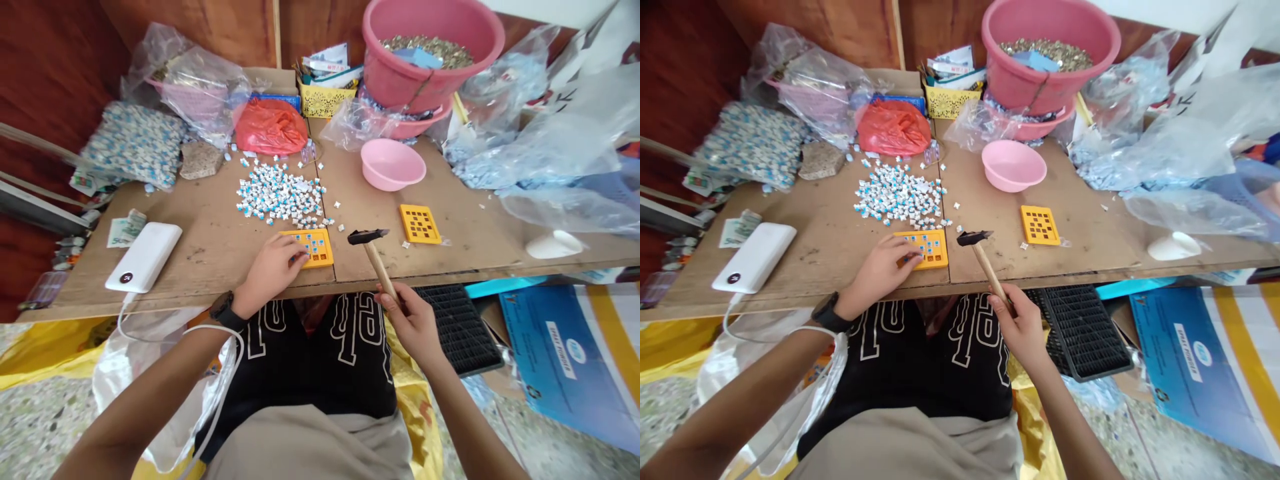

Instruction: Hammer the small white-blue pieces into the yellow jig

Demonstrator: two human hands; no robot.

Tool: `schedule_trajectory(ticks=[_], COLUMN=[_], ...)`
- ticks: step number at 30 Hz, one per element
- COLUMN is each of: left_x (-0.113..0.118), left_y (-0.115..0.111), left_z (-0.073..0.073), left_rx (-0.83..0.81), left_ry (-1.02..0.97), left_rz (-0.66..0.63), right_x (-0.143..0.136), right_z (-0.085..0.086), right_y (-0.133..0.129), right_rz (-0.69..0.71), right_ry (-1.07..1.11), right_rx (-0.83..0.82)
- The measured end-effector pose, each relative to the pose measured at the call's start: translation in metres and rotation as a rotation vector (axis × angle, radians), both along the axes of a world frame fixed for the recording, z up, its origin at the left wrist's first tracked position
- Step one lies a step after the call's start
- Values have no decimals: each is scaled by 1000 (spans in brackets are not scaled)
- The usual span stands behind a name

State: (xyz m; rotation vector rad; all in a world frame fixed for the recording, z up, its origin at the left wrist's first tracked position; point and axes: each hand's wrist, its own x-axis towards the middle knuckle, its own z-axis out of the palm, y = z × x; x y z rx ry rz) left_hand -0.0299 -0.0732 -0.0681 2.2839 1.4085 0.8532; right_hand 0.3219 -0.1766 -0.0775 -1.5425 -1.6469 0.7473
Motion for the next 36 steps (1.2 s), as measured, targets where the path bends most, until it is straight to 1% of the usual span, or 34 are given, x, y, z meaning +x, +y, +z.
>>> schedule_trajectory(ticks=[3,6,9,14,17,19,22,24,26,28,31,33,34,36], left_x=[-2,0,3,1,3,5,5,2,-5,-15,-35,-49,-54,-63], left_y=[1,1,1,2,3,5,4,-1,-7,-13,-14,-9,-5,7], left_z=[1,1,2,11,12,10,7,5,3,1,-2,-3,-2,1], left_rx=[16,31,30,37,50,49,66,102,131,125,40,-29,-52,-72], left_ry=[74,80,92,190,206,196,139,56,-45,-130,-175,-137,-105,-33], left_rz=[-20,-5,-23,-70,-54,-22,52,125,200,264,379,446,469,503], right_x=[-3,-2,0,2,0,-3,-12,-23,-35,-45,-52,-48,-45,-38], right_z=[-5,-6,-5,-4,-3,2,16,24,27,23,11,6,4,2], right_y=[2,6,10,8,9,12,14,12,8,5,5,6,7,9], right_rz=[11,30,34,44,44,58,109,124,98,84,169,205,196,129], right_ry=[2,-14,-41,38,0,-90,-202,-205,-183,-210,-309,-300,-267,-184], right_rx=[-10,-4,9,-76,-83,-47,10,46,100,140,100,62,50,42])
